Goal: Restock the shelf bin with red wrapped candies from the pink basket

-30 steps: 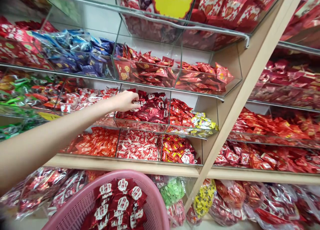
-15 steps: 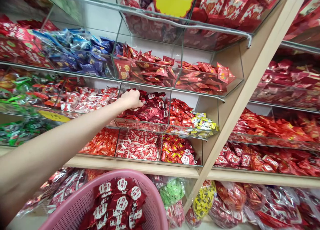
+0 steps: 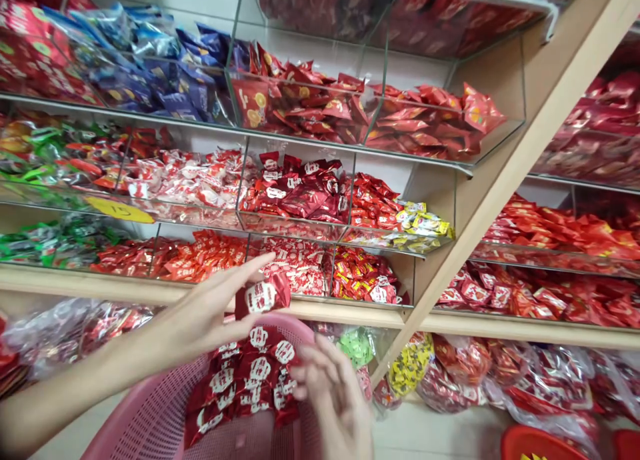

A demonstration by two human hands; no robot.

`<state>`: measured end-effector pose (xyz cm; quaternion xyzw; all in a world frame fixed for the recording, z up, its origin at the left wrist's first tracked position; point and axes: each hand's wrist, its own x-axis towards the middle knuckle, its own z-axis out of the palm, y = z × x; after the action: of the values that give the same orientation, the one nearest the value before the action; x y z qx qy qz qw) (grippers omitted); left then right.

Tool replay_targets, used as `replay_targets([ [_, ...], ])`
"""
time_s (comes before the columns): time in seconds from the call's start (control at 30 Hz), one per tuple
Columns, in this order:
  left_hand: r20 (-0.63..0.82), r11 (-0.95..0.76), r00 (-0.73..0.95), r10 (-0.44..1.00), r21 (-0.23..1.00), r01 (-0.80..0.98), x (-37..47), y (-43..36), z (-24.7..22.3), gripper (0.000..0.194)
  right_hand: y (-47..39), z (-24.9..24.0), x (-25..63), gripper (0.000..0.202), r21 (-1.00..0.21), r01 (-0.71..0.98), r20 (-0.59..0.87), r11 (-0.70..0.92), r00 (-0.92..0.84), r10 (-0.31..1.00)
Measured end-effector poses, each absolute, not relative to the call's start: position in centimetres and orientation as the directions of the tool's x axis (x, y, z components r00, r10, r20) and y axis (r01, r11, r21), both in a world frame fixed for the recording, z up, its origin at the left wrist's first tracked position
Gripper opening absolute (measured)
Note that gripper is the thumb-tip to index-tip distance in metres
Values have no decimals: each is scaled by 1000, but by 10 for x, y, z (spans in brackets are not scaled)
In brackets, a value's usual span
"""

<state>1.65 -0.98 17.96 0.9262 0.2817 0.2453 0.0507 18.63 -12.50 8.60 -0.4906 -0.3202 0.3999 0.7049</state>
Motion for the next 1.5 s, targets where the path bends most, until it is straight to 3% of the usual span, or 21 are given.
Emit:
replay_targets([
  [0.1,364,-855,774,518,229,465,10,-19,157,71,-92,104,181,46,-946,-309,10,93,261,965],
  [0.23,351,-876,803,482,181,447,8,-16,139,68,-66,106,172,29,-933,-361,-27,9,95,995],
  [0.37,361,-872,794,489,172,458,4,-10,126,64,-57,95,171,27,-946,-325,-27,15,124,992],
  [0.6,279,-872,827,489,185,453,-4,2,113,60,-57,80,181,34,-999,-52,-19,-7,240,970],
  [0.8,173,-747,730,661,251,616,-38,18,86,56,-83,73,209,30,-999,0,44,47,341,939],
  [1.0,106,-764,779,618,315,563,-41,11,64,54,-98,61,226,28,-998,41,53,40,400,915],
  [1.17,69,-790,816,573,312,528,-5,21,68,49,-93,54,226,28,-994,96,84,57,299,951],
  [1.4,48,-769,795,605,296,567,2,28,71,50,-86,44,230,26,-885,455,172,95,132,976],
  [1.5,24,-681,707,707,296,670,-29,20,70,53,-87,40,233,24,-807,582,212,96,135,968],
])
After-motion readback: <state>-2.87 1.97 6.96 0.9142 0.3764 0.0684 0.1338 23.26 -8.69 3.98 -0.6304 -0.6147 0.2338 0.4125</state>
